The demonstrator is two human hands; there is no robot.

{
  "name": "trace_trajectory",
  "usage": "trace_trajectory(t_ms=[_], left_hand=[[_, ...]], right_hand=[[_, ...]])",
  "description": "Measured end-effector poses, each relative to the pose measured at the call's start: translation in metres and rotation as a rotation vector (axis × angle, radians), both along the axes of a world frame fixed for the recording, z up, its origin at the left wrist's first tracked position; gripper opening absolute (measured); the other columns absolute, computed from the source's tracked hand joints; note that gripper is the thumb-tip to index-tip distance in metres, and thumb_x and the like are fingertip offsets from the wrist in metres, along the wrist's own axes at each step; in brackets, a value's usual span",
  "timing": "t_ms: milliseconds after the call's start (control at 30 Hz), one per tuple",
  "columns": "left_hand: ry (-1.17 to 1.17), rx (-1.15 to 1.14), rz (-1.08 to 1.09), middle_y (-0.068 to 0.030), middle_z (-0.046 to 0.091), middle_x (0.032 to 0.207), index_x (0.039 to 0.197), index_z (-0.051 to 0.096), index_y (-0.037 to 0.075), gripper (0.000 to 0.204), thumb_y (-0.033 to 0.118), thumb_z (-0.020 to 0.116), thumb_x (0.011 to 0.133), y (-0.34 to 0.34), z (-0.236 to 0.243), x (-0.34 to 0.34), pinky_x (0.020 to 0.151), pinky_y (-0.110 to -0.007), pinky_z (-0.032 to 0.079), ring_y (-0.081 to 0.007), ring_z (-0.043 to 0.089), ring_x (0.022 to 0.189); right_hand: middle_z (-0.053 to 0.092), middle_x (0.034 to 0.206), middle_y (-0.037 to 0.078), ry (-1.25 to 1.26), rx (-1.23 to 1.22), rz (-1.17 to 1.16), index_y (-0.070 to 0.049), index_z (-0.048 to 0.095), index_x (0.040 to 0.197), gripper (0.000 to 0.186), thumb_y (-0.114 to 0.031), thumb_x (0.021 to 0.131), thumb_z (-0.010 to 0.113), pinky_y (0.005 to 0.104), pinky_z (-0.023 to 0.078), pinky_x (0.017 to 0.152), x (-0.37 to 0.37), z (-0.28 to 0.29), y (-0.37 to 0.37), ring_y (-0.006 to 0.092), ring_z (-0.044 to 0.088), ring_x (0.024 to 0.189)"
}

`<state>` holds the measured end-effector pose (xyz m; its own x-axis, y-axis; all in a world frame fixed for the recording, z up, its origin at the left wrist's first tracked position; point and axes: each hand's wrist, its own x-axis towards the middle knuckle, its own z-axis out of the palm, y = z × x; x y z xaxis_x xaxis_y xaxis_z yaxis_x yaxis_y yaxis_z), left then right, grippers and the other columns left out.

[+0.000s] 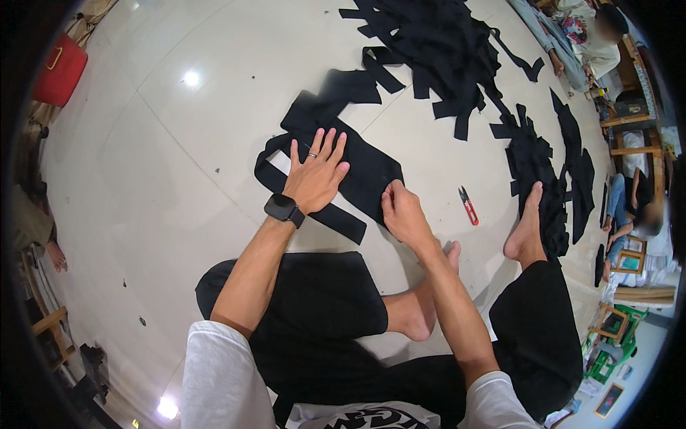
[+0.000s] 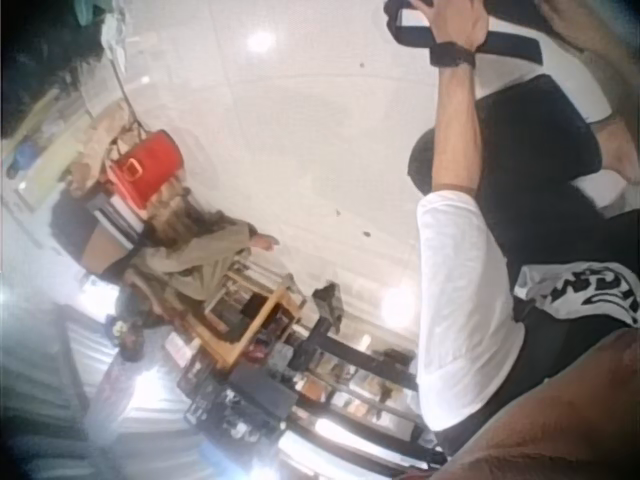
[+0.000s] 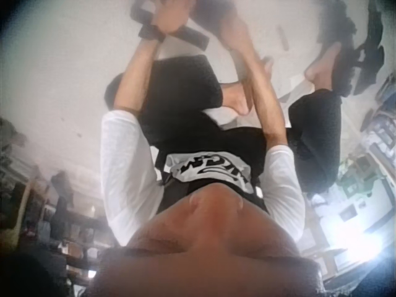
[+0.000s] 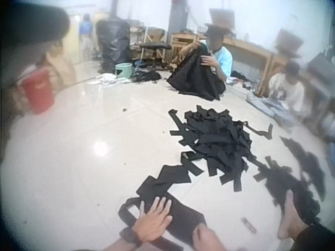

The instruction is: The person sits on the floor and uses a red utility knife to cut long strips of black fabric into smaller pieces. They repeatedly pick up fabric strips, cut them, and place the cut pieces onto a growing pile on the floor.

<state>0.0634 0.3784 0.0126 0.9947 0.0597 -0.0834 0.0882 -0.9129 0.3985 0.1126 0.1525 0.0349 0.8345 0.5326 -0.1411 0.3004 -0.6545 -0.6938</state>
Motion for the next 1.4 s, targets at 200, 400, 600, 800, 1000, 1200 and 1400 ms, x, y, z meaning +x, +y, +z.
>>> trace_trajectory(t_ms=[200,400,600,800,1000,1200,1400], left_hand=[[-0.067,0.171,0.048,-0.0139,0.013,0.170,0.161,0.029,0.015,0.062,0.040,0.039,0.105,0.002,-0.012,0.000,0.115,-0.074,0.015,-0.0384,0.012,0.156],[-0.007,0.178,0.095,-0.0127,0.009,0.171,0.162,0.027,0.022,0.061,0.042,0.040,0.105,0.005,-0.012,0.002,0.109,-0.081,0.016,-0.0418,0.008,0.156],[0.071,0.148,0.124,-0.0115,0.003,0.172,0.162,0.025,0.026,0.062,0.046,0.040,0.105,0.009,-0.008,0.004,0.105,-0.084,0.016,-0.0425,0.002,0.156],[0.103,0.144,0.148,-0.0114,0.002,0.172,0.162,0.024,0.030,0.061,0.045,0.041,0.105,0.011,-0.006,0.005,0.105,-0.084,0.016,-0.0434,0.001,0.156],[0.104,0.151,0.201,-0.0131,0.004,0.171,0.162,0.026,0.030,0.061,0.043,0.042,0.105,0.005,-0.004,0.004,0.106,-0.084,0.017,-0.0447,0.003,0.156],[-0.102,0.192,0.181,-0.0227,0.019,0.166,0.156,0.038,0.015,0.059,0.035,0.050,0.102,0.000,-0.009,0.002,0.108,-0.080,0.019,-0.0448,0.012,0.154],[-0.244,0.004,0.053,-0.0300,0.038,0.153,0.142,0.047,-0.004,0.061,0.029,0.063,0.093,-0.043,0.023,0.005,0.114,-0.072,0.021,-0.0482,0.025,0.149]], right_hand=[[0.060,0.093,0.032,-0.090,-0.110,0.058,0.007,0.048,0.100,0.013,0.003,0.090,0.055,0.0541,0.052,0.078,-0.005,-0.004,0.005,0.0501,0.063,0.088],[0.058,0.097,0.031,-0.099,-0.154,0.069,0.006,0.047,0.102,0.017,0.004,0.089,0.057,0.0512,0.056,0.080,-0.010,0.000,0.008,0.0484,0.064,0.089],[0.057,0.097,0.030,-0.109,-0.172,0.071,0.006,0.047,0.102,0.017,0.004,0.089,0.058,0.0505,0.056,0.078,-0.010,0.003,0.008,0.0476,0.064,0.089],[0.056,0.097,0.029,-0.119,-0.159,0.081,0.006,0.047,0.101,0.016,0.004,0.089,0.057,0.0505,0.056,0.078,-0.011,0.002,0.008,0.0476,0.064,0.090],[0.057,0.096,0.029,-0.190,-0.101,0.081,0.006,0.047,0.102,0.016,0.003,0.090,0.057,0.0484,0.056,0.076,-0.015,-0.004,0.004,0.0459,0.064,0.086],[0.063,0.092,0.016,0.361,0.439,-0.319,0.003,0.051,0.104,0.012,-0.009,0.104,0.054,0.0369,0.056,0.073,-0.001,-0.013,-0.010,0.0208,0.066,0.078],[0.065,0.094,0.011,0.265,0.722,-0.416,0.000,0.056,0.104,0.022,-0.021,0.106,0.052,0.0329,0.052,0.085,-0.006,0.001,-0.006,0.0192,0.065,0.087]])
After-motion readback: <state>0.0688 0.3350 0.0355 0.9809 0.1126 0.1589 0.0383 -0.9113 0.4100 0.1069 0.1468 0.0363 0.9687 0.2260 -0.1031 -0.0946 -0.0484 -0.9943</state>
